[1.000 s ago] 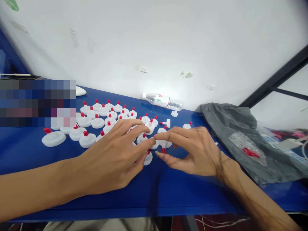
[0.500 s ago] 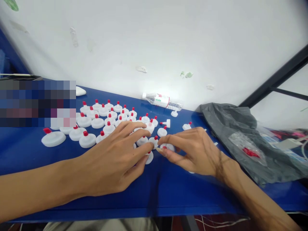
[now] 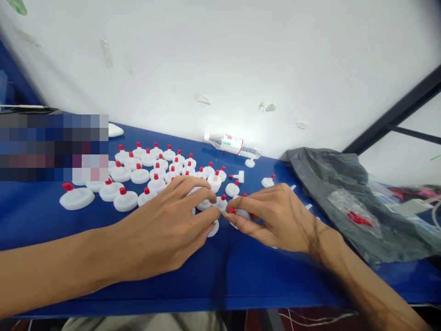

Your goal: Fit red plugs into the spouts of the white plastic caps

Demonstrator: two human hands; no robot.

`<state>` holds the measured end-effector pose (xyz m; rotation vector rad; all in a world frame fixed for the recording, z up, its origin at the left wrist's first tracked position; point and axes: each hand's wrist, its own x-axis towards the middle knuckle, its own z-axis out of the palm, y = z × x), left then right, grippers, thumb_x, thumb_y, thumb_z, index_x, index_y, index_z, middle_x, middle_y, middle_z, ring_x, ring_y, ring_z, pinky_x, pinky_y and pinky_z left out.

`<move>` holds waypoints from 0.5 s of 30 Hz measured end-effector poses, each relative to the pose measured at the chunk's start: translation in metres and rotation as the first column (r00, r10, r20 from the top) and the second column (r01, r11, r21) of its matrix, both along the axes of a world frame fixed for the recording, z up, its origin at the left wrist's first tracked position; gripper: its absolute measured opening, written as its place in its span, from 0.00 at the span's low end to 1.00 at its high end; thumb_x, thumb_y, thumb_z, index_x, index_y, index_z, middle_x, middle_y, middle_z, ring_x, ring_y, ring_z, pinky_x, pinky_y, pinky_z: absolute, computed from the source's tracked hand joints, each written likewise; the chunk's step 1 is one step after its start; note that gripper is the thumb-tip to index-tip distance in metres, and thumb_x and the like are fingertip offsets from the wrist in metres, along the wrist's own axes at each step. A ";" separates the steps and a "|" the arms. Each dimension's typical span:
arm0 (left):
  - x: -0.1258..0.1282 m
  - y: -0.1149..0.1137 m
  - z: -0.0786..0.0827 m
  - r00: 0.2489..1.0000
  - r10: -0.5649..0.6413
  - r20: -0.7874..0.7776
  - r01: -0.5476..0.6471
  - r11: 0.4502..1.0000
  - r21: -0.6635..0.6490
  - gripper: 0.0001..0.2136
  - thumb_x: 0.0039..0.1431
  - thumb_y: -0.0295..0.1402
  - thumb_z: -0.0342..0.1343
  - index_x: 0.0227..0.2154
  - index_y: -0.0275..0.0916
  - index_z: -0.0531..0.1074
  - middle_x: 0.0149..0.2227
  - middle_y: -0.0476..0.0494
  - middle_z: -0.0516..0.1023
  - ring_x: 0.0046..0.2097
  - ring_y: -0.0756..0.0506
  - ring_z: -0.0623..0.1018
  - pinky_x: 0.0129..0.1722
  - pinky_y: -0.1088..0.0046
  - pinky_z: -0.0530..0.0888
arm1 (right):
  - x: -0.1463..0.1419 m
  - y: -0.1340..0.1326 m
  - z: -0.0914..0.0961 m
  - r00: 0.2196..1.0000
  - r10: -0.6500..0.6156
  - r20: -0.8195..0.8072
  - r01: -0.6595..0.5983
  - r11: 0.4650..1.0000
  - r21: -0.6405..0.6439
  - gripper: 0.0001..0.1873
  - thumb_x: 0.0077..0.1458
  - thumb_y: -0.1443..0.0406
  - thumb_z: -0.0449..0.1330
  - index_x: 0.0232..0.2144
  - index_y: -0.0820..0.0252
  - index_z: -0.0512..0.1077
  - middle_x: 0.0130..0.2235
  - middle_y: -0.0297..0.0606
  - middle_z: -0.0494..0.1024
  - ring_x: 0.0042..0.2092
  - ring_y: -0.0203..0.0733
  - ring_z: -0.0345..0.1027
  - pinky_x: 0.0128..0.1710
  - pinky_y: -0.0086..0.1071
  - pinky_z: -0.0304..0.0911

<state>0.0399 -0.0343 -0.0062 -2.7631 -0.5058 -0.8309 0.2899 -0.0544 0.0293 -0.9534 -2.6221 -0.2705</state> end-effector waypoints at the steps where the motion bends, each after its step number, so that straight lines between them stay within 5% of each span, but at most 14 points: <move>1: 0.000 0.000 0.001 1.000 -0.002 0.002 0.002 1.000 -0.005 0.07 0.71 0.26 0.50 0.46 0.36 0.72 0.48 0.38 0.75 0.56 0.35 0.71 0.55 0.52 0.71 | 0.000 0.000 0.000 1.000 -0.005 0.005 0.005 1.000 -0.003 0.18 0.70 0.57 0.55 0.38 0.60 0.80 0.19 0.28 0.71 0.19 0.34 0.64 0.24 0.32 0.46; 8: 0.001 -0.001 0.003 1.000 -0.019 0.014 0.019 0.998 -0.059 0.07 0.70 0.25 0.49 0.45 0.36 0.71 0.46 0.39 0.75 0.55 0.36 0.71 0.55 0.52 0.71 | -0.002 0.002 0.000 0.986 -0.075 0.152 0.096 0.986 -0.139 0.21 0.72 0.52 0.51 0.41 0.57 0.79 0.21 0.32 0.75 0.22 0.36 0.68 0.26 0.32 0.43; 15: 0.000 -0.003 0.003 0.999 -0.041 0.020 0.042 0.996 -0.074 0.07 0.68 0.25 0.50 0.44 0.35 0.72 0.45 0.38 0.75 0.53 0.36 0.72 0.55 0.52 0.71 | -0.004 0.000 0.003 0.990 -0.072 0.125 0.096 0.975 -0.200 0.24 0.73 0.53 0.49 0.38 0.60 0.79 0.21 0.34 0.76 0.22 0.36 0.67 0.26 0.33 0.44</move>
